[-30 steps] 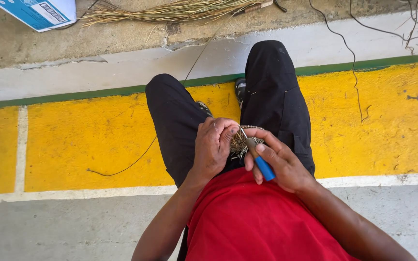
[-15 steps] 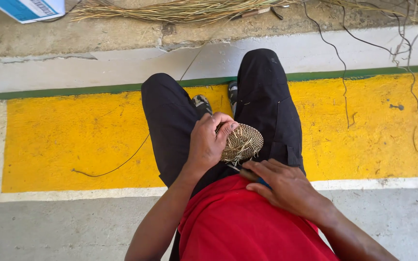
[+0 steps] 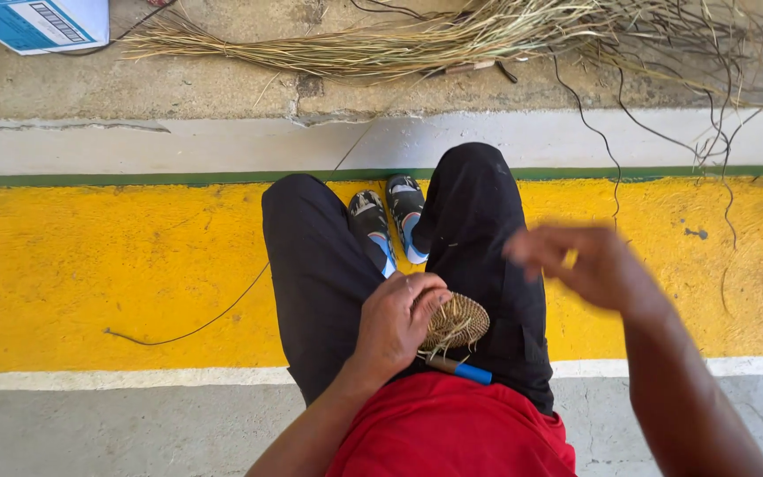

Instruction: Weaving a circular coaster or mat using straw fibers.

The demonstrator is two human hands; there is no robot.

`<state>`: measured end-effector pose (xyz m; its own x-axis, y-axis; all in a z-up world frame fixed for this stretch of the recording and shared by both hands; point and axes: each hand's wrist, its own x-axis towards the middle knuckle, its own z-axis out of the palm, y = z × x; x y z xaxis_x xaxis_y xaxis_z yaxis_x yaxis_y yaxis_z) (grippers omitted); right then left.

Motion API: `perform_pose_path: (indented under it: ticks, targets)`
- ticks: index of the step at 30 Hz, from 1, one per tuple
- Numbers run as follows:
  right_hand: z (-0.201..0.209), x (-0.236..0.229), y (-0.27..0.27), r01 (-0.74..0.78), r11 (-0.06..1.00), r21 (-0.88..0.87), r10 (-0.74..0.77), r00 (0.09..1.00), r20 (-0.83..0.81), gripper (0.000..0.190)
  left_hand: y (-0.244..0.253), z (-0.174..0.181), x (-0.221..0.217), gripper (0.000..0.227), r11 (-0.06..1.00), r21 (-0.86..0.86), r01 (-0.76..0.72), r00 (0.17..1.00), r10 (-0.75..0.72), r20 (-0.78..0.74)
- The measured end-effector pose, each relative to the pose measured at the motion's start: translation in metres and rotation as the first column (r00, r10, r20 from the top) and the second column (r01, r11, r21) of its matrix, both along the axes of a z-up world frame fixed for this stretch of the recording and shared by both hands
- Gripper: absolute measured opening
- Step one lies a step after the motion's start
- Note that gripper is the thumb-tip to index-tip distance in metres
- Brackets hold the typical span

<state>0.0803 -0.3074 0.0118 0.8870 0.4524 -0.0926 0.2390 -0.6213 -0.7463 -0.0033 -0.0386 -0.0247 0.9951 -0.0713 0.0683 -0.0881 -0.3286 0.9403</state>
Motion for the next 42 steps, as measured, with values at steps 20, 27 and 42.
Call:
perform_pose_path:
  ticks: [20, 27, 42]
  targets:
    - [-0.168, 0.316, 0.070, 0.239, 0.873, -0.426, -0.045, 0.907, 0.418, 0.027, 0.004, -0.018, 0.011, 0.012, 1.000, 0.019, -0.002, 0.999, 0.001, 0.037]
    - [-0.173, 0.337, 0.082, 0.225, 0.904, -0.364, -0.053, 0.903, 0.426, 0.017, 0.002, -0.024, 0.008, 0.011, 1.000, 0.010, 0.011, 0.997, -0.012, 0.077]
    - [-0.174, 0.347, 0.146, 0.196, 0.899, -0.392, -0.052, 0.935, 0.350, 0.010, 0.004, -0.032, 0.004, 0.013, 1.000, 0.006, -0.001, 0.998, 0.000, 0.062]
